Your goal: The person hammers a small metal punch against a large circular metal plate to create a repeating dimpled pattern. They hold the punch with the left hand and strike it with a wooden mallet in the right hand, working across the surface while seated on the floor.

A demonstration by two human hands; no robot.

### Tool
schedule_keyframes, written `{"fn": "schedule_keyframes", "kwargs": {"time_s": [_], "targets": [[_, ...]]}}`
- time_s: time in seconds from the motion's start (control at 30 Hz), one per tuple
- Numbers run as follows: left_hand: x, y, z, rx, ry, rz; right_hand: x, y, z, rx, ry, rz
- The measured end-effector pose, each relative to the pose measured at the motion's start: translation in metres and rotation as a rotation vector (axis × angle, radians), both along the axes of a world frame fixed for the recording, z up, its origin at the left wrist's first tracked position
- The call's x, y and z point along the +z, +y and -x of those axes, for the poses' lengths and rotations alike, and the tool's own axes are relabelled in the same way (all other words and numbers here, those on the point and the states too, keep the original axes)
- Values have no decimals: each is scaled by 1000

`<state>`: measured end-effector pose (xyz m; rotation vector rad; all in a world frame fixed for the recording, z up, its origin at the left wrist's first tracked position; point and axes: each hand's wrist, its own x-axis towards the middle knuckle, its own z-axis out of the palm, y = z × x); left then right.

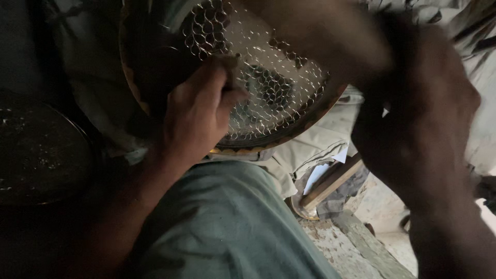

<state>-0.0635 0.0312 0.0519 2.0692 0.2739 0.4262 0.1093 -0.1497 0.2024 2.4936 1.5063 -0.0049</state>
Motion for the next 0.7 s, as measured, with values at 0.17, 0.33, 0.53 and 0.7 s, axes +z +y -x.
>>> {"fn": "schedule_keyframes", "kwargs": {"time_s": [0.17, 0.33, 0.53, 0.7], "targets": [[0, 8, -18, -222, 144, -71, -22, -34, 6, -146, 235, -267], [6, 10, -32, -367, 127, -131, -49, -52, 29, -322, 433, -584], [16, 9, -26, -141, -9, -131, -54, -72, 28, -279, 196, -455], [7, -5, -2, 179, -21, 248, -51, -75, 4, -245, 173, -396]]}}
